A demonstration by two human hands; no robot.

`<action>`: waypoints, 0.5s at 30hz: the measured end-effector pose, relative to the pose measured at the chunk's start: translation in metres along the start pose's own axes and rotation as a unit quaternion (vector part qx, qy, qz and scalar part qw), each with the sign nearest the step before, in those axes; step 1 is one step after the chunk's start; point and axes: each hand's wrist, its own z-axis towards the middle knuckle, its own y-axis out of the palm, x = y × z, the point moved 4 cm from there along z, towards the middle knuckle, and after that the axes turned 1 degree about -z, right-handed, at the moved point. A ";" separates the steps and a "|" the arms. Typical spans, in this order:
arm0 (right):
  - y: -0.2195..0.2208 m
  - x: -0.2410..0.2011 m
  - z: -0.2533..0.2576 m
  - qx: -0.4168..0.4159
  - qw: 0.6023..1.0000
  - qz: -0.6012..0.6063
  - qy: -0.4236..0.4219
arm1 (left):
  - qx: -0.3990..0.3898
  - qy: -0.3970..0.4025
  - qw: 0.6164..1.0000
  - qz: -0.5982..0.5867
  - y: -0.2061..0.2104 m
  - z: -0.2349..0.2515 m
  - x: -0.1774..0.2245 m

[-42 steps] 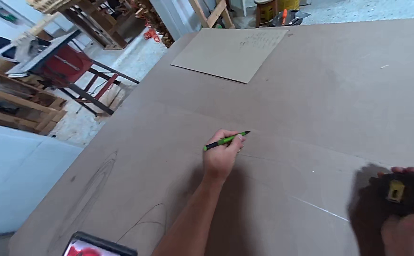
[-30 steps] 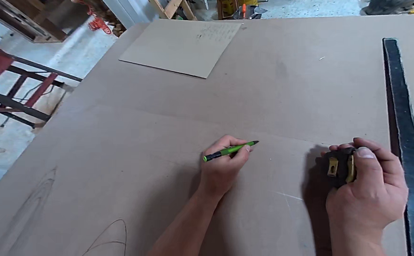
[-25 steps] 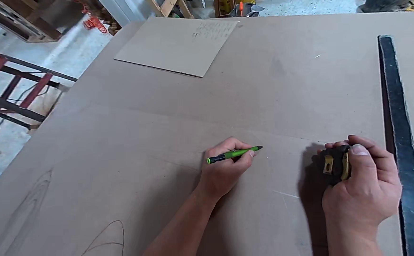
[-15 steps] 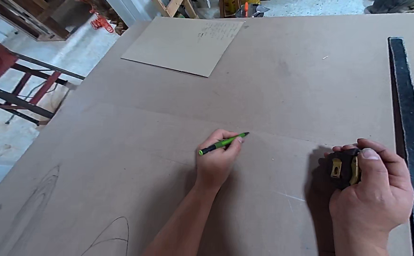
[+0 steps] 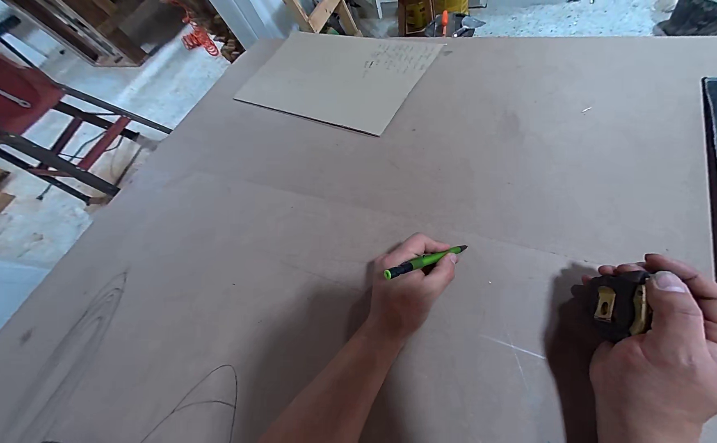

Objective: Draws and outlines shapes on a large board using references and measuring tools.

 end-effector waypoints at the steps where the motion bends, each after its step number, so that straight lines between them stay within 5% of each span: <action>1: 0.000 0.001 0.000 -0.002 1.000 -0.002 -0.001 | 0.013 -0.002 1.000 -0.002 -0.003 0.001 -0.001; 10: -0.006 0.013 0.003 -0.008 1.000 0.001 0.010 | 0.205 -0.091 0.974 -0.024 -0.060 0.021 -0.025; 15: -0.005 0.013 0.003 -0.016 1.000 0.007 0.000 | 0.134 -0.023 0.991 0.018 -0.037 0.009 -0.017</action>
